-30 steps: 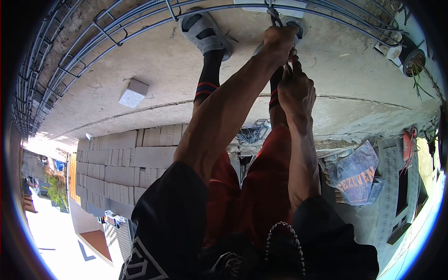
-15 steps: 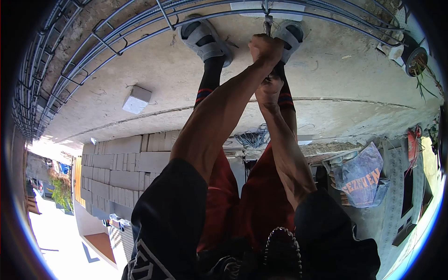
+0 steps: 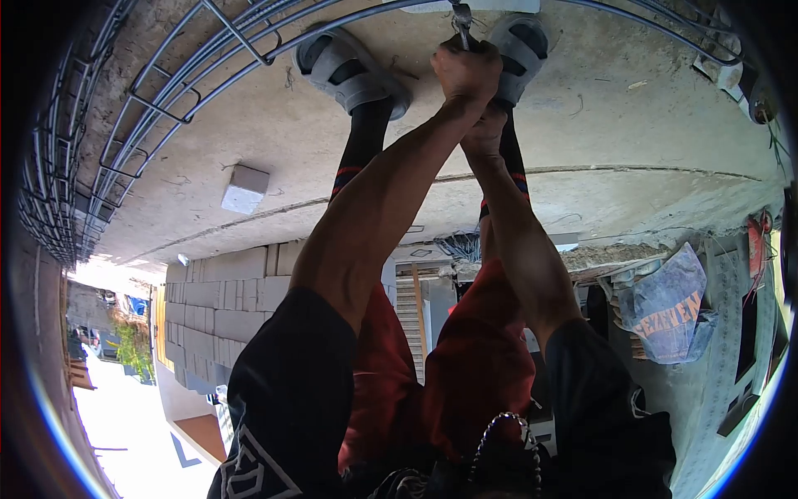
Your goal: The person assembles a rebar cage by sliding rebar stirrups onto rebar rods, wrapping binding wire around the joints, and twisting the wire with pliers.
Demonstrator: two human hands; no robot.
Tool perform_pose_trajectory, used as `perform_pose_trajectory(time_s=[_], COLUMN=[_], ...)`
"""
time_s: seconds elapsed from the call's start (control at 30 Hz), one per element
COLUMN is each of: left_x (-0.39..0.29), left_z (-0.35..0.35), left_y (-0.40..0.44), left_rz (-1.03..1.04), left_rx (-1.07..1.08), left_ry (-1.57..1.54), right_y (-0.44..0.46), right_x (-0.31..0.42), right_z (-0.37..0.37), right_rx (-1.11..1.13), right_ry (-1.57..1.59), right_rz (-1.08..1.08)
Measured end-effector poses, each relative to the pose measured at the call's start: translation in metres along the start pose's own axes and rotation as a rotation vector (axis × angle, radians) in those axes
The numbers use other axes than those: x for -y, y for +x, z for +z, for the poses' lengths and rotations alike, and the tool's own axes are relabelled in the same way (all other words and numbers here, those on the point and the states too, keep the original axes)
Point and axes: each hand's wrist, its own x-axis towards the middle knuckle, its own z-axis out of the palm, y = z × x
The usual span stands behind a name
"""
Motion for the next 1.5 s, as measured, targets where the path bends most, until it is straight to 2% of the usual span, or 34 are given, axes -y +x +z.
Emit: perform_pose_trajectory(time_s=[0.07,0.1,0.13,0.17,0.2,0.23,0.27,0.3,0.4,0.43,0.53,0.57,0.67,0.7,0.8,0.9,0.93,1.0,1.03,1.07,1.1,1.2,1.27,1.33,1.37,1.4,1.5], left_x=[-0.018,-0.019,-0.033,-0.027,-0.029,-0.031,-0.053,-0.066,-0.061,-0.065,-0.080,-0.078,-0.080,-0.077,-0.075,-0.077,-0.073,-0.067,-0.071,-0.080,-0.086,-0.081,-0.082,-0.086,-0.082,-0.082,-0.086], left_z=[-0.014,-0.018,-0.034,-0.039,-0.049,-0.059,-0.073,-0.078,-0.070,-0.068,-0.077,-0.072,-0.065,-0.060,-0.050,-0.058,-0.062,-0.074,-0.076,-0.074,-0.076,-0.069,-0.078,-0.067,-0.054,-0.046,-0.043], left_y=[-0.005,-0.007,-0.011,-0.009,-0.010,-0.012,-0.015,-0.018,-0.002,-0.005,-0.008,-0.007,-0.010,-0.010,-0.010,-0.011,-0.012,-0.012,-0.012,-0.007,-0.006,0.008,-0.002,0.005,0.001,-0.004,-0.013], left_rz=[-0.123,-0.088,-0.093,-0.089,-0.242,-0.425,-0.771,-0.892,-0.933,-0.971,-1.005,-1.044,-0.990,-0.995,-1.056,-0.976,-0.905,-0.755,-0.811,-0.835,-0.875,-0.911,-0.957,-0.931,-0.924,-0.925,-0.874], left_rx=[0.045,0.073,0.167,0.300,0.460,0.596,0.740,0.848,0.911,0.809,0.686,0.670,0.629,0.626,0.568,0.582,0.649,0.780,0.854,0.834,0.811,0.774,0.721,0.659,0.593,0.531,0.567], left_ry=[0.003,0.032,0.109,-0.036,-0.236,-0.405,-0.638,-0.935,-1.180,-1.062,-0.803,-0.786,-0.801,-0.814,-0.902,-0.760,-0.786,-0.841,-0.983,-1.002,-1.008,-0.872,-0.685,-0.560,-0.506,-0.452,-0.438], right_y=[0.000,0.005,0.014,0.026,0.039,0.059,0.072,0.076,0.067,0.064,0.064,0.059,0.051,0.055,0.075,0.074,0.074,0.083,0.090,0.098,0.085,0.049,0.045,0.067,0.074,0.074,0.071], right_x=[0.027,0.052,0.081,0.111,0.135,0.152,0.158,0.150,0.112,0.111,0.137,0.141,0.171,0.183,0.189,0.177,0.165,0.151,0.149,0.148,0.119,0.107,0.118,0.158,0.169,0.168,0.151], right_z=[-0.016,-0.027,-0.044,-0.066,-0.084,-0.102,-0.118,-0.129,-0.125,-0.124,-0.127,-0.125,-0.124,-0.117,-0.116,-0.110,-0.111,-0.124,-0.135,-0.141,-0.136,-0.103,-0.105,-0.119,-0.128,-0.133,-0.149], right_rx=[0.097,0.056,0.195,0.338,0.484,0.582,0.673,0.739,0.929,0.942,0.774,0.620,0.545,0.526,0.662,0.629,0.609,0.871,0.877,0.823,0.885,0.893,0.728,0.557,0.581,0.629,0.740], right_ry=[0.023,0.052,0.148,0.242,0.333,0.515,0.695,0.933,1.780,1.736,1.022,0.692,-0.371,-0.466,-0.665,-0.640,-0.618,0.010,0.552,1.129,1.892,2.033,1.638,0.635,0.331,0.472,0.897], right_rz=[0.109,0.052,0.335,0.623,0.923,1.065,1.212,1.353,1.468,1.376,1.274,1.107,0.359,0.451,0.565,0.468,0.434,0.855,1.201,1.490,1.454,1.159,1.242,1.139,1.119,1.187,1.369])
